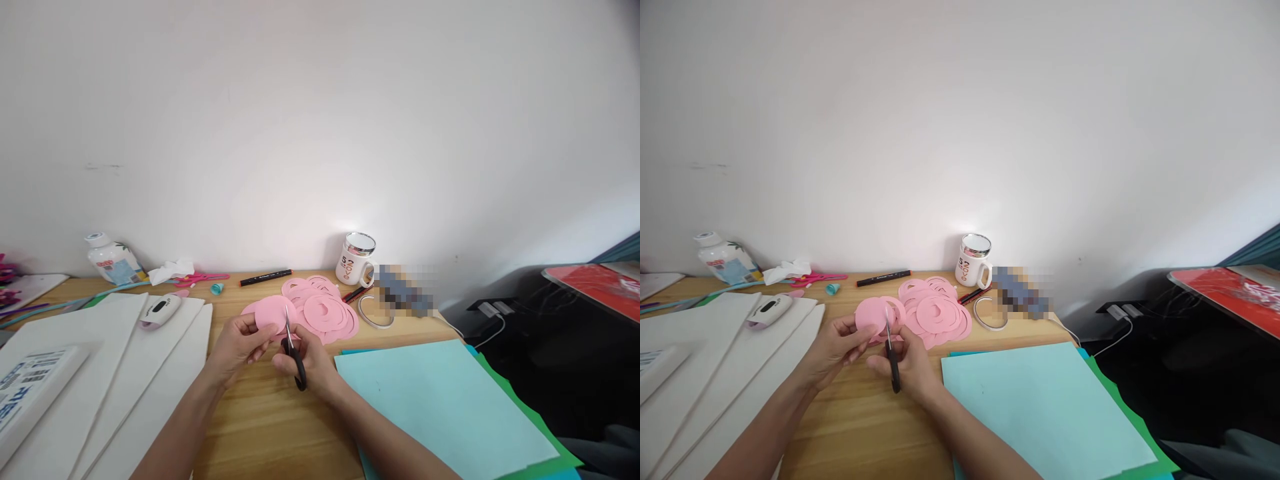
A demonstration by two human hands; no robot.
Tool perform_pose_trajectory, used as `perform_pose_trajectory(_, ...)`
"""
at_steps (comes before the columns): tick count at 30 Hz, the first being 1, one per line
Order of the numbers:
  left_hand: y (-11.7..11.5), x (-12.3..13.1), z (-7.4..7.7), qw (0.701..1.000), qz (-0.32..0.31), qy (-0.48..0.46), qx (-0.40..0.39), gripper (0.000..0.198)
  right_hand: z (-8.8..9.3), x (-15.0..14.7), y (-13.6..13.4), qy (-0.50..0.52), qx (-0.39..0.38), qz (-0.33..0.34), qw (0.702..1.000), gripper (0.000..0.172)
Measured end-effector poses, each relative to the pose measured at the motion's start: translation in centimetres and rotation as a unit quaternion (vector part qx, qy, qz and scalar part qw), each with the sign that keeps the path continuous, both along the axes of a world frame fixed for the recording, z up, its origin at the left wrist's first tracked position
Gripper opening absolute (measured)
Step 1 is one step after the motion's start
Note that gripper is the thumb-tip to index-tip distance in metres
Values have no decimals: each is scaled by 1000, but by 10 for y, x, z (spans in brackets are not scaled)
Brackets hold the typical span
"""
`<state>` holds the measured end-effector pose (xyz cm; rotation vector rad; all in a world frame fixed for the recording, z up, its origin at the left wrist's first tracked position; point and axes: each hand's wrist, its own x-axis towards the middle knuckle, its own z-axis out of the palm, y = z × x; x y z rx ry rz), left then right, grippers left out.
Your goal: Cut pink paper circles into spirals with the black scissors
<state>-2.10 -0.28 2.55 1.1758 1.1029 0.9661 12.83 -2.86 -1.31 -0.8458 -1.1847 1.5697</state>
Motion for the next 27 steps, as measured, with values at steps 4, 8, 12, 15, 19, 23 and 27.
perform_pose_trajectory(4, 0, 1, 1, 1000, -1, 2, 2, 31, -2, -2, 0, 12, -4, 0, 1000, 49)
perform_pose_trajectory(8, 0, 0, 2, 1000, 0, -3, 3, 33, -4, -2, 0, 1, -16, -3, 1000, 46)
perform_pose_trajectory(12, 0, 0, 4, 1000, 7, -5, 3, 34, -5, -2, 0, -5, -15, -4, 1000, 44)
perform_pose_trajectory(15, 0, -1, 4, 1000, 7, -5, 7, 35, -5, -2, 0, -8, -17, -6, 1000, 44)
perform_pose_trajectory(19, 1, -3, 1, 1000, 6, -10, 9, 36, -5, -2, 0, -9, -25, -7, 1000, 47)
perform_pose_trajectory(23, 2, -3, 0, 1000, 22, -15, 13, 36, -4, -2, -1, -13, -34, -7, 999, 49)
perform_pose_trajectory(27, 2, -2, 2, 999, 34, -34, 7, 37, -4, -3, -2, -16, -36, -10, 999, 49)
